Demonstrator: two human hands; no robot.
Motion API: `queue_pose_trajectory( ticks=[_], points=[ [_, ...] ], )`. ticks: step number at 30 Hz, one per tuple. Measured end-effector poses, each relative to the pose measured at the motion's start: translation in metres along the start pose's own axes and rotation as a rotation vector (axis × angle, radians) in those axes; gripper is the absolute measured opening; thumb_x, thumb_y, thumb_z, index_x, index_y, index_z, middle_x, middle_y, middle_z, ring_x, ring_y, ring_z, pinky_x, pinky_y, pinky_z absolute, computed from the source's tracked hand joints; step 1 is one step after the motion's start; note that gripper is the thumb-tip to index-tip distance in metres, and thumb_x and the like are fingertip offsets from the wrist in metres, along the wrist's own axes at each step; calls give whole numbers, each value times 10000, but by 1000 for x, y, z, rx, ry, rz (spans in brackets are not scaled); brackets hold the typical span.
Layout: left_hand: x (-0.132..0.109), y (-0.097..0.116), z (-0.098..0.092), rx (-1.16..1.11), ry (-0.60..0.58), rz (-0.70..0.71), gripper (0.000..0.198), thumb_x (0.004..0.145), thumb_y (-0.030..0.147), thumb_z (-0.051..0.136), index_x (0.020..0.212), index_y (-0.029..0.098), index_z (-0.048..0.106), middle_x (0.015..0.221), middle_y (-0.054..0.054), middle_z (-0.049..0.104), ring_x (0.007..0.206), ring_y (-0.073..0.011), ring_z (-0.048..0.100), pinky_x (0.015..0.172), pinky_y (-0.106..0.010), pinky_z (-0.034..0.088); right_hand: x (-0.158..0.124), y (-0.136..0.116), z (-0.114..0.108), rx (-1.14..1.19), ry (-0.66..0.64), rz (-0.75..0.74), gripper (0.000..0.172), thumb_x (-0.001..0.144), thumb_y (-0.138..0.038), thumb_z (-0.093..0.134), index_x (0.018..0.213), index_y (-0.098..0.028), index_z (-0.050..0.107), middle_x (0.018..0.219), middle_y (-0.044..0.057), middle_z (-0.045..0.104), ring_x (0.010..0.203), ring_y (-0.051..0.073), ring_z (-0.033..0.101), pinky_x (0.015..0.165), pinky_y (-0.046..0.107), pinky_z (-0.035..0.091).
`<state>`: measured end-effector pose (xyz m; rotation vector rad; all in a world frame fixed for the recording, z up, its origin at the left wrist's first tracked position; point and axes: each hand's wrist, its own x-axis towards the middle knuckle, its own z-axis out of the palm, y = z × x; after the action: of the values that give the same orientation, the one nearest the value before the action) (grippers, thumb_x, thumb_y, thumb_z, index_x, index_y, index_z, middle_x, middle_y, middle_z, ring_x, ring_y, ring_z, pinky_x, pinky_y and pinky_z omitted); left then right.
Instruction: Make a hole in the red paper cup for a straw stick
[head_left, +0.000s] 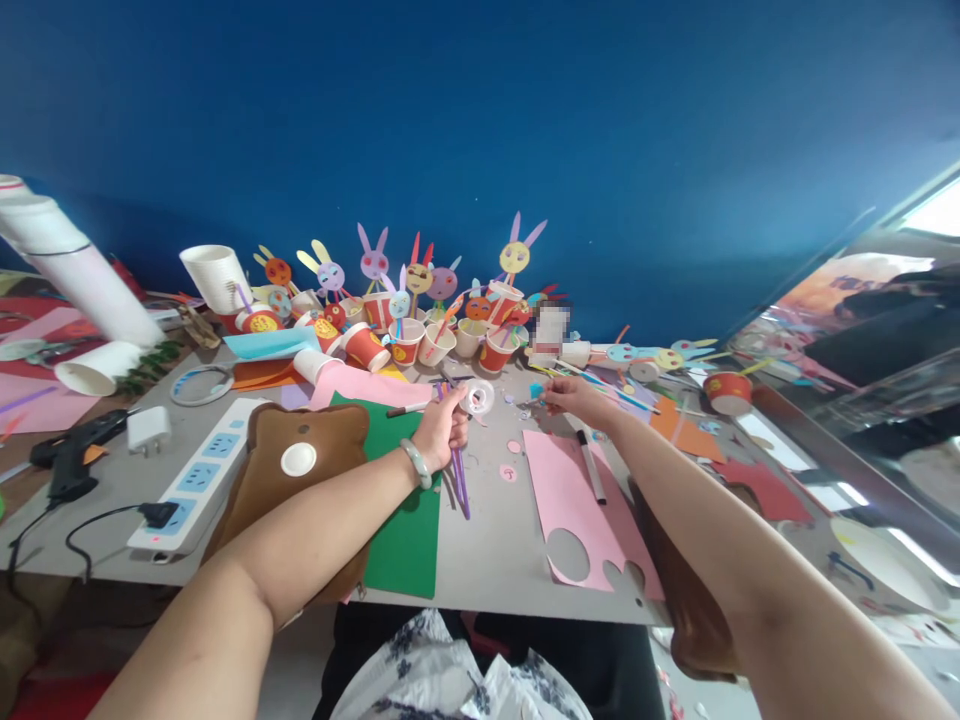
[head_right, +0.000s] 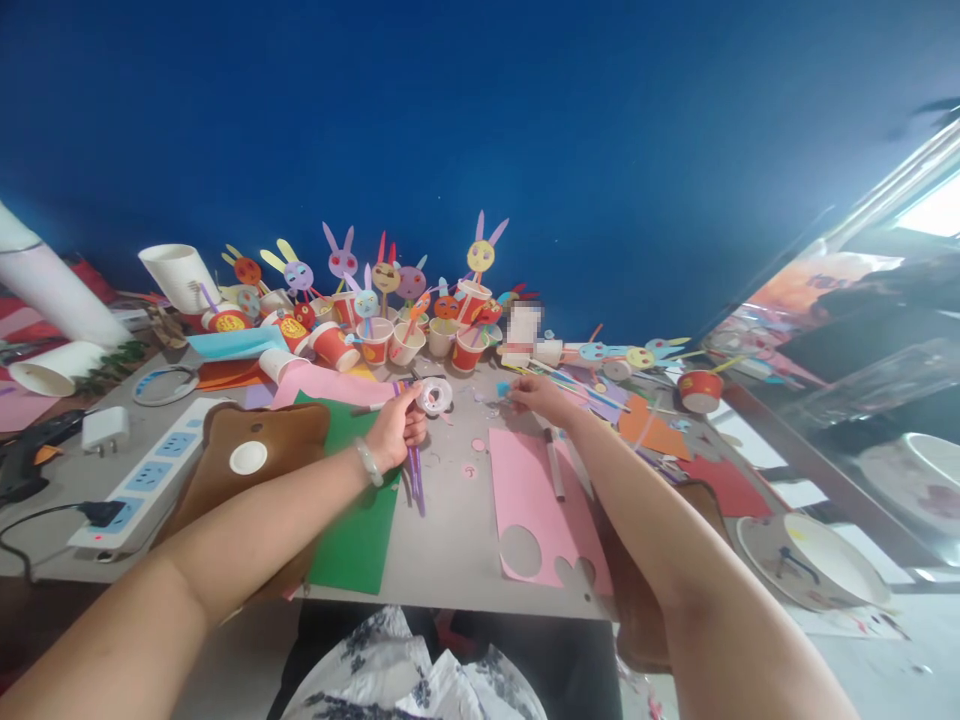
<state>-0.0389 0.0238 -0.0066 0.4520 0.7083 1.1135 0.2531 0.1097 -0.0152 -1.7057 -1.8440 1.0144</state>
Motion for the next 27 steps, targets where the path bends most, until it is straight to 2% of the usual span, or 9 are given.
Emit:
queue_pose_trajectory(
  ticks=[6, 11, 17, 24, 27],
  points=[
    [0, 0, 1, -3, 10, -4, 477, 750, 458, 723, 602, 207, 345, 396, 134, 206, 313, -10, 136, 331, -157, 84, -1, 3, -5, 98, -42, 36, 390, 617, -474, 815, 834, -169, 706, 698, 26, 703, 609, 141, 629, 639, 272, 550],
    [1, -1, -1, 1, 4, 6, 474, 740, 467, 731, 609, 208, 356, 399, 134, 209, 314, -12, 138, 331, -161, 84, -5, 5, -8, 204, -45, 49, 401, 593, -488, 823, 788, -179, 655, 639, -7, 643, 561, 105, 569, 597, 246, 509],
    [1, -2, -1, 4, 18, -1, 482, 720, 463, 745, 617, 210, 348, 408, 137, 204, 320, -11, 140, 336, -161, 78, -9, 20, -15, 285, 7, 89, 414, 612, -513, 818, 732, -195, 581, 638, -2, 626, 586, 113, 580, 614, 257, 516],
    [1, -3, -2, 23, 13, 5, 521, 696, 481, 759, 612, 217, 317, 408, 139, 193, 320, -10, 141, 335, -161, 88, -19, 19, -24, 254, 77, 162, 287, 688, -458, 770, 760, -203, 659, 736, 77, 699, 671, 188, 664, 654, 329, 567],
    [1, -3, -2, 21, 16, 2, 519, 698, 476, 756, 613, 217, 314, 408, 139, 195, 318, -10, 143, 333, -159, 91, -20, 14, -27, 198, 120, 165, 257, 700, -438, 747, 774, -199, 692, 780, 83, 720, 705, 196, 674, 640, 307, 556]
  ],
)
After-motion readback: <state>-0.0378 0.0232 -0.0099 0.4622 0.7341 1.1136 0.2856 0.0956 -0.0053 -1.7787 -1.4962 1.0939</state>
